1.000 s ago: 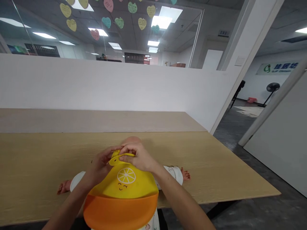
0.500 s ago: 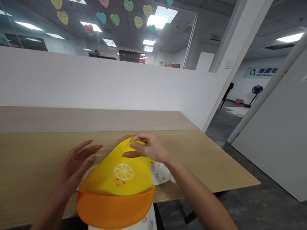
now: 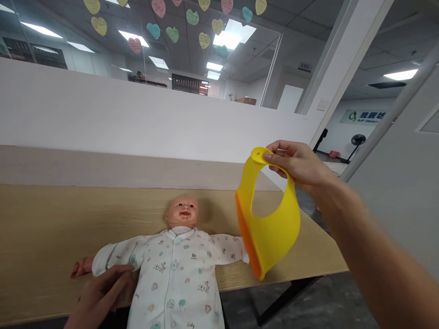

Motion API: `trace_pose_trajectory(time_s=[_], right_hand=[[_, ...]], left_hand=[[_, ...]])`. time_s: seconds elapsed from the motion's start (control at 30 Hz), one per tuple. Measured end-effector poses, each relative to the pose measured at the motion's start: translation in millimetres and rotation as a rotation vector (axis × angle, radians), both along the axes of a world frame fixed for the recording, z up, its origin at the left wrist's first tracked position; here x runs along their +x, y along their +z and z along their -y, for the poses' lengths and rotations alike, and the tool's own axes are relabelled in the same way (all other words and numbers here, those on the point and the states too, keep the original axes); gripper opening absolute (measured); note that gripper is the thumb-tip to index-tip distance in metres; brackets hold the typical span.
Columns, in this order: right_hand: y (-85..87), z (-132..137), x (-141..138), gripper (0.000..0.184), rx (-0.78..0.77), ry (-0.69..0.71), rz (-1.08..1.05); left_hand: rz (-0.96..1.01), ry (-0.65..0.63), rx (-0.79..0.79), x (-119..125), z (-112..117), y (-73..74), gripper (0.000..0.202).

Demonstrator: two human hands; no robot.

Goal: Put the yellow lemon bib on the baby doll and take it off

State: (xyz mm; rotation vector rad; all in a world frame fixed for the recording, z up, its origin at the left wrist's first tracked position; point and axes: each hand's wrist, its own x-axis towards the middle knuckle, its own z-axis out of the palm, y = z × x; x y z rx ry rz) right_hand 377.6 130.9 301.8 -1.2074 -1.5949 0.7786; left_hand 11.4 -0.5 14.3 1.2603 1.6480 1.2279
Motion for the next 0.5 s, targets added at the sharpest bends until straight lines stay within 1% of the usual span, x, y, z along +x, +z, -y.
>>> trace_pose_trajectory(time_s=[0.03,0.1,0.17,0.2,0.3,0.4,0.47,0.5], right_hand=[[2.1,-4.0,0.4,0.039,0.005,-0.033,0.002],[3.4,-15.3,0.4,0.030,0.023,-0.094,-0.007],[1.5,-29.6,-0.6,0.019,0.050,-0.143,-0.033],[-0.3,-37.2,-0.9,0.017,0.061,-0.166,-0.051],[-8.8,-60.8,3.7,0.018,0.065,-0.247,-0.113],[-26.8,-84.9,26.4,0.019,0.067,-0.311,-0.172],[-48.7,-100.1,51.9,0.018,0.092,-0.354,-0.197],[-63.4,-106.5,66.1,0.018,0.081,-0.379,-0.191]], left_hand=[[-0.039,-0.008,-0.006,0.8,-1.4,0.5,0.048],[-0.099,-0.032,-0.009,0.5,-3.0,2.1,0.047],[-0.136,-0.041,0.006,-0.7,-2.8,3.9,0.046],[-0.153,-0.038,0.017,-1.1,-2.4,4.8,0.046],[-0.197,-0.016,0.048,-1.1,-1.0,7.2,0.043],[-0.229,0.002,0.054,0.3,-1.0,9.4,0.041],[-0.242,0.006,0.041,0.9,-1.4,10.6,0.042],[-0.249,0.006,0.037,0.9,-1.6,10.9,0.042]])
